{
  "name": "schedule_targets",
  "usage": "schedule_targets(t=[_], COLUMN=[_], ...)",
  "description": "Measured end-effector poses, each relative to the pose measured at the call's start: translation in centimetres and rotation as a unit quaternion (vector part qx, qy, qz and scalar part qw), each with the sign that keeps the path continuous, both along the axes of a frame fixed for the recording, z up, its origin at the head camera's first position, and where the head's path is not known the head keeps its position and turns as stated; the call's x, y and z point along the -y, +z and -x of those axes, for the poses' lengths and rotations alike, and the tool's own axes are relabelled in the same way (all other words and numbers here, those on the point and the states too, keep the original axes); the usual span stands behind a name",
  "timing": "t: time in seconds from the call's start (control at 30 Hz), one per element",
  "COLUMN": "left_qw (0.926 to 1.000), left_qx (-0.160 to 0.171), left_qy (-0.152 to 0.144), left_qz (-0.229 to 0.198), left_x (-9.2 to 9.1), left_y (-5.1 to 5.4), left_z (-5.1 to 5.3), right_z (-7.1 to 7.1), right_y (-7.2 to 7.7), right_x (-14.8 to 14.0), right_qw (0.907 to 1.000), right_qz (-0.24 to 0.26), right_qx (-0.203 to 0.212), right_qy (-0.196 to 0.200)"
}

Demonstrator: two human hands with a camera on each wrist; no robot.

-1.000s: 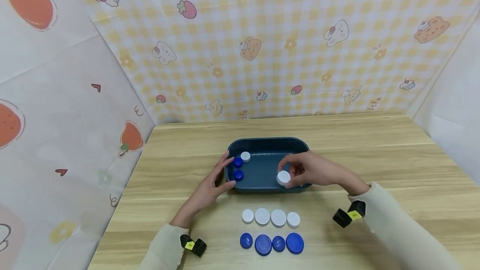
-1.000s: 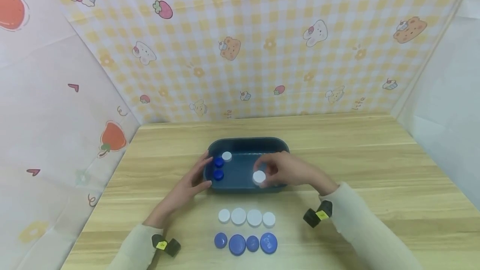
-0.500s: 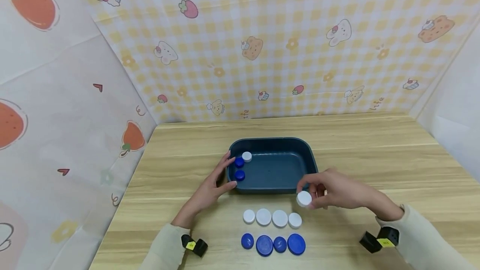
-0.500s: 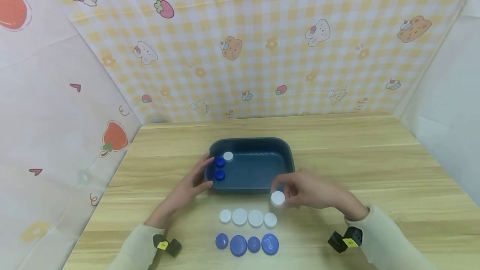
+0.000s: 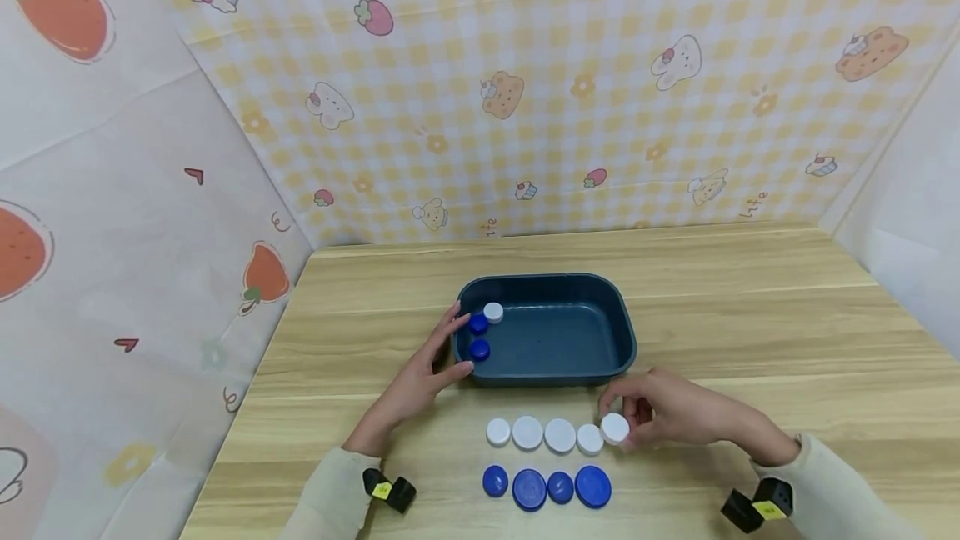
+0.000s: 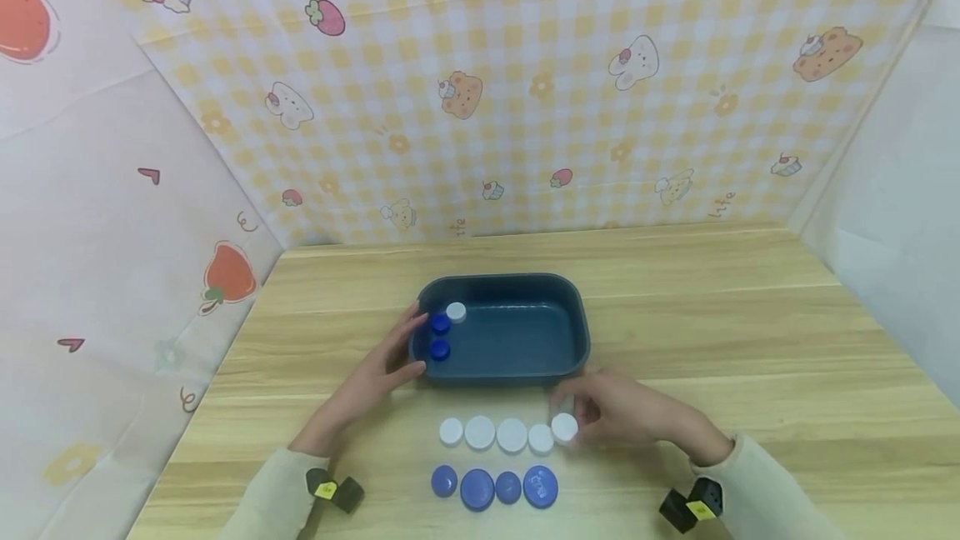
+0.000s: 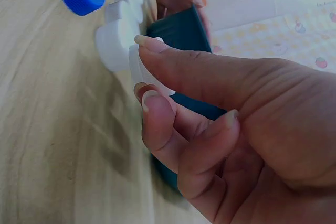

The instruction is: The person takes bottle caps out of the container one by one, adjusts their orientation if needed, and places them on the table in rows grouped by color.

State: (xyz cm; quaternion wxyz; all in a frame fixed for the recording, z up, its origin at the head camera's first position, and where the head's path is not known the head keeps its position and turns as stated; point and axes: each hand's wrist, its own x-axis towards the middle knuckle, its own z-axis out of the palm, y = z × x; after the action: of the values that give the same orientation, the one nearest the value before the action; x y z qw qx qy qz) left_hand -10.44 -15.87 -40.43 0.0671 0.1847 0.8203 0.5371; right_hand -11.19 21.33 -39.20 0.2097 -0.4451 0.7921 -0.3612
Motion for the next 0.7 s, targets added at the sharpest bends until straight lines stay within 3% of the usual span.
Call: schedule_targets(t=[0.7], left_qw=[1.0000], left_qx=[-0.002], left_qy=[0.000], left_qz=[0.006], left_x=[0.0], left_y=[0.2], left_z=[-0.1], right_z=[-0.1], right_y=[-1.3], right_x=[-0.3], right_qw=[1.0000], right_qz=[-0.005], right_qx=[-0.006], right_qy=[0.002])
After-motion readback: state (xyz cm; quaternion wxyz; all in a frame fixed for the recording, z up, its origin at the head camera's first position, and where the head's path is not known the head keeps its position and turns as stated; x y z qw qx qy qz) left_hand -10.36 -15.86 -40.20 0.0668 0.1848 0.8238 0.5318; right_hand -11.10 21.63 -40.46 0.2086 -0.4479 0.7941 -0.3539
